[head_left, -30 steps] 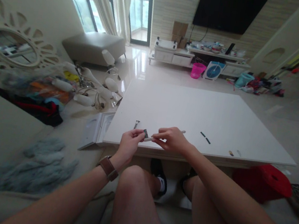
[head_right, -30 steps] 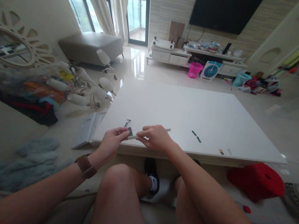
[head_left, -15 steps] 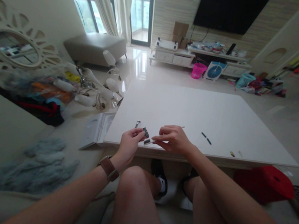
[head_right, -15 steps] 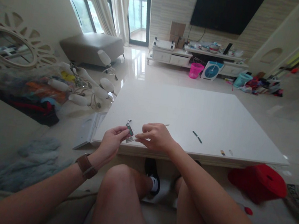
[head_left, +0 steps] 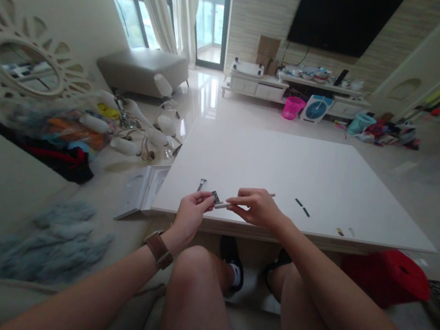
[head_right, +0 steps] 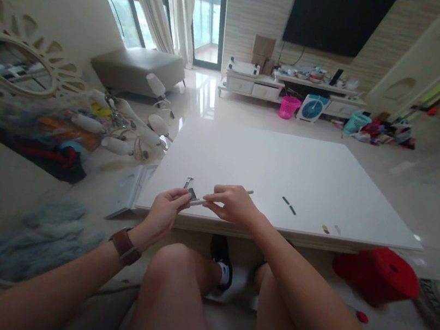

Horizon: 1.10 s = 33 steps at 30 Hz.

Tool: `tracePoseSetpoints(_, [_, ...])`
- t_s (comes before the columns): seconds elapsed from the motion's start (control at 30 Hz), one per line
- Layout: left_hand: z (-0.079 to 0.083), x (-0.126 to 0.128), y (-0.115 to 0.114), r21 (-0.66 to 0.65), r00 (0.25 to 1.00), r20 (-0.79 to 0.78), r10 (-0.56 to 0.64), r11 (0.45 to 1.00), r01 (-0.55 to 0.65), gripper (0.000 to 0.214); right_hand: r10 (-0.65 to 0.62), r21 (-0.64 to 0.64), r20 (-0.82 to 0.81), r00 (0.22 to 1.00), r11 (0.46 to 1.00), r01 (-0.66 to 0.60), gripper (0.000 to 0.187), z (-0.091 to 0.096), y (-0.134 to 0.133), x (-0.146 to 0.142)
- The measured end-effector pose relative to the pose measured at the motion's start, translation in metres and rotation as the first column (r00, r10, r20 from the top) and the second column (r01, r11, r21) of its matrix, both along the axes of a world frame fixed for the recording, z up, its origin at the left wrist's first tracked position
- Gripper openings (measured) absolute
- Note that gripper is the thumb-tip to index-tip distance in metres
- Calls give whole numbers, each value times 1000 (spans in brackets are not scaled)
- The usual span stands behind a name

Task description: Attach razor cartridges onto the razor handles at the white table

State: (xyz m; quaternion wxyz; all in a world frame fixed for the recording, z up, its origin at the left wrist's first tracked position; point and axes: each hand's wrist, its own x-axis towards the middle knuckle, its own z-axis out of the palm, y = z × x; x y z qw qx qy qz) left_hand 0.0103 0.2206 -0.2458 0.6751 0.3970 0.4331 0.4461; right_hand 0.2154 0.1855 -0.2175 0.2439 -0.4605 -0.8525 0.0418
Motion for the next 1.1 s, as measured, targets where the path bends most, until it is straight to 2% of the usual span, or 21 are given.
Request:
tracePoseSetpoints(0.23, [2, 0, -2, 10, 1000, -14, -13, 1000, 13, 30, 20, -90, 47, 999, 996, -15, 25, 0, -1, -6])
tracePoseSetpoints(0.63, [1, 0, -2, 12, 999, -14, -35, 999, 35, 27, 24, -127, 16, 1000, 992, -22, 28, 1, -2, -6])
tracePoseSetpoints(0.9, [2, 0, -1, 6, 1000, -7, -30, 1000, 30, 28, 125, -177, 69, 990, 978, -111, 25, 4, -5, -14])
tracePoseSetpoints(1.0, [0, 0, -1, 6, 1000, 6, -24, 1000, 24, 28, 110, -170, 20, 994, 980, -105, 25, 6, -5, -10])
tracePoseSetpoints(1.1, [0, 0, -1, 5, 1000, 0, -13, 1000, 13, 27, 40, -146, -51, 998, 988, -47, 28, 6, -3, -4])
